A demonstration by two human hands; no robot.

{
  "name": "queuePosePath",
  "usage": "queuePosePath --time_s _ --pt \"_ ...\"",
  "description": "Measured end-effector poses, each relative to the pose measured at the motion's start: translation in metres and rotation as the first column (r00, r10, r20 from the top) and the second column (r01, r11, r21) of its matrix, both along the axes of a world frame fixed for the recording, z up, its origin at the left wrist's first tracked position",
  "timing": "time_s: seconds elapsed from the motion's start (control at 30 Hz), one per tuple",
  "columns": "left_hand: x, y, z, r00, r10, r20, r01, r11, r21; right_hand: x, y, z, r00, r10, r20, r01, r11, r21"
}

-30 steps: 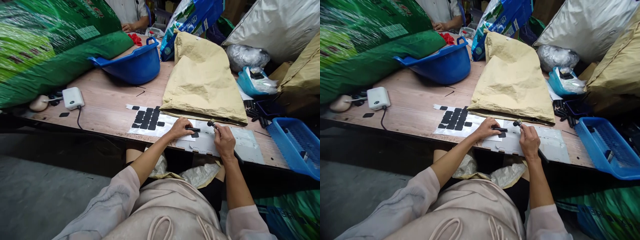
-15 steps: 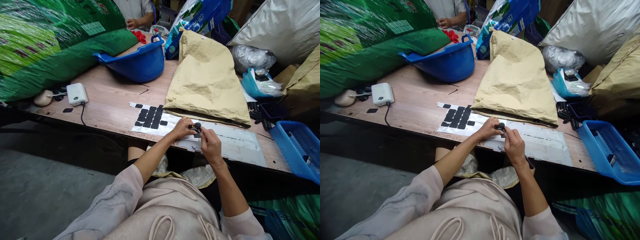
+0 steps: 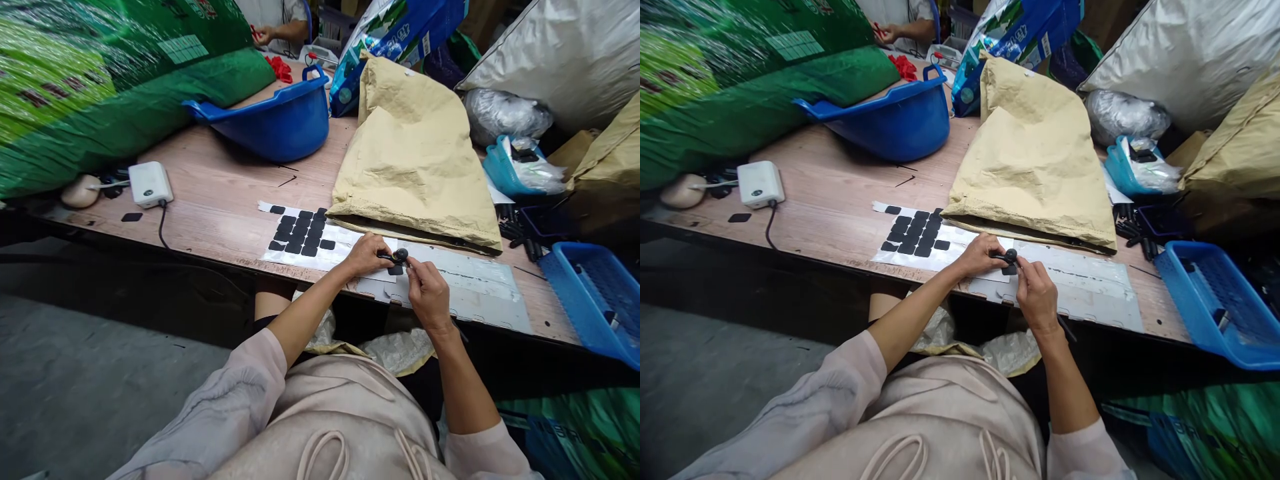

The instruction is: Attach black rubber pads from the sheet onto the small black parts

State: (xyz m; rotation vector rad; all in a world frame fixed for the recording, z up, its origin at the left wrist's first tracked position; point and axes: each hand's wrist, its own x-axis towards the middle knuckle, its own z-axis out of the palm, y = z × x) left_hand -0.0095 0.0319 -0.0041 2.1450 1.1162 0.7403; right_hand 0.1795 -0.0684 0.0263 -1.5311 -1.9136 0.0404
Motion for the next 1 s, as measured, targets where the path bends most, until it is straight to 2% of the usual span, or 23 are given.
queuePosePath --time_s 0.2,0.3,0.43,0.57,0.77,0.9,1.0 --pt "0.0 -0.001 0.001 1.0 0.012 -0.004 -0.012 1.0 -0.007 0.03 0.008 0.005 0.992 -0.113 0.057 0.108 0.991 0.074" --pt "0.0 -0.001 0.002 1.0 0.006 -0.007 -0.006 1.0 -0.02 0.057 0.016 -0.004 0.968 -0.191 0.161 0.18 0.98 0.081" --pt "-0.001 -0.003 0.002 1.0 0.009 -0.011 -0.009 1.0 -0.014 0.081 0.024 -0.022 0.942 -0.2 0.27 0.18 0.979 0.096" --pt "-0.003 -0.005 0.002 1.0 -0.002 -0.019 0.002 1.0 -0.006 0.083 0.024 -0.032 0.936 -0.226 0.269 0.205 0.973 0.104" --pt "-0.005 -0.005 0.006 0.999 -0.013 -0.036 0.013 1.0 0.004 0.078 0.024 -0.034 0.935 -0.264 0.239 0.248 0.964 0.094" --pt "-0.008 -0.026 0.025 0.995 -0.059 0.084 0.062 0.998 -0.031 0.078 0.025 -0.033 0.94 -0.266 0.214 0.258 0.964 0.064" --pt "-0.012 -0.064 0.038 0.955 -0.238 0.176 0.267 0.95 -0.162 0.077 0.025 -0.033 0.941 -0.265 0.212 0.258 0.964 0.057"
